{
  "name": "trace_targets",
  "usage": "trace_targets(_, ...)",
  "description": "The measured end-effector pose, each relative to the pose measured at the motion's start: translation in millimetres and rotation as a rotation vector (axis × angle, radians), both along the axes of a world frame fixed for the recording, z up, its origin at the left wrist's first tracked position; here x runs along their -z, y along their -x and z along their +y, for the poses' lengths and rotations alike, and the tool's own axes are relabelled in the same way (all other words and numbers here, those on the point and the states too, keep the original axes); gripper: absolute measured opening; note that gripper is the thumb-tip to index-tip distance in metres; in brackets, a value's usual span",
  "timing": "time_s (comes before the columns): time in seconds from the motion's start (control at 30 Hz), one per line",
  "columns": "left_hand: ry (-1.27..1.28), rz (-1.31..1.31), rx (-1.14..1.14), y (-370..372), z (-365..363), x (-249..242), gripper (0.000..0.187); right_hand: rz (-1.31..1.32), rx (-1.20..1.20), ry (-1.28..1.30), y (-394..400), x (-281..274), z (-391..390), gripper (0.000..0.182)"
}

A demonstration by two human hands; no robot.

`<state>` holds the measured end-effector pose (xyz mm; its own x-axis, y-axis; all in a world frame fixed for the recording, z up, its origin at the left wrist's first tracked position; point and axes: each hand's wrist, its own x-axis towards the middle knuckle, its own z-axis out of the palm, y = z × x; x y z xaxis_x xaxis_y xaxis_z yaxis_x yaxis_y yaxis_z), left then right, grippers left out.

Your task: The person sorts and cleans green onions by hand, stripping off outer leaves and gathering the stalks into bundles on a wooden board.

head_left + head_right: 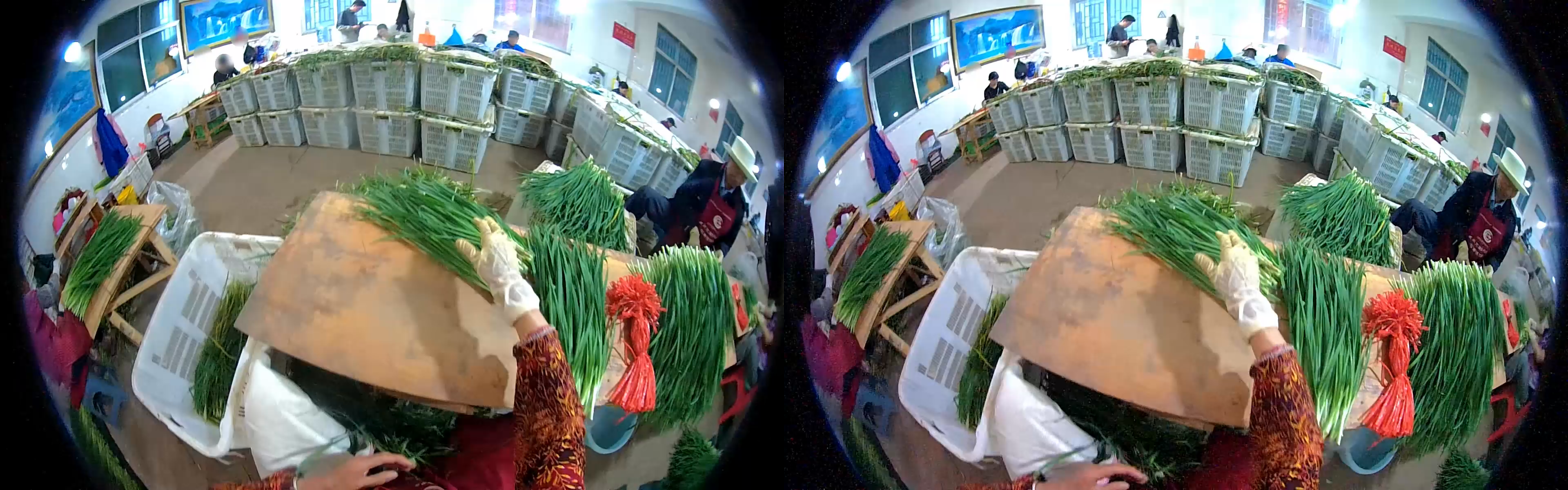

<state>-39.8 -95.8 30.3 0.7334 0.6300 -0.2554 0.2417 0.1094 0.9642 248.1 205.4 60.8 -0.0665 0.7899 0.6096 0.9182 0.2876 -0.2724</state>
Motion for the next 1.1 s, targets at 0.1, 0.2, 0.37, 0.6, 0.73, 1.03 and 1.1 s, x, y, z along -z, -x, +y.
trace_targets(0.1, 0.143, -0.061, -0.220, 13, 1, -9, 0.027, -0.087, 0.296, 0.173, -13, 11, 61, 0.069)
trace_targets(0.2, 0.202, -0.049, -0.261, 21, 12, -2, 0.027, -0.102, 0.450, 0.394, -18, 18, 82, 0.074)
trace_targets(0.37, -0.142, -0.055, -0.318, 19, 26, 15, 0.024, -0.110, 0.405, 0.509, 0, 20, 84, 0.072)
trace_targets(0.6, -0.214, -0.097, -0.270, 10, 20, 31, 0.024, -0.093, 0.345, 0.334, 53, 34, 56, 0.065)
trace_targets(0.73, -0.182, -0.101, -0.202, 10, 12, 45, 0.025, -0.151, 0.248, 0.365, 77, 37, 36, 0.065)
trace_targets(1.03, -0.135, -0.142, -0.225, 10, 25, 40, 0.026, -0.019, 0.341, 0.108, -31, 28, 89, 0.057)
trace_targets(1.1, -0.144, -0.099, -0.245, 12, 26, 36, 0.025, -0.096, 0.501, 0.408, -53, 39, 99, 0.066)
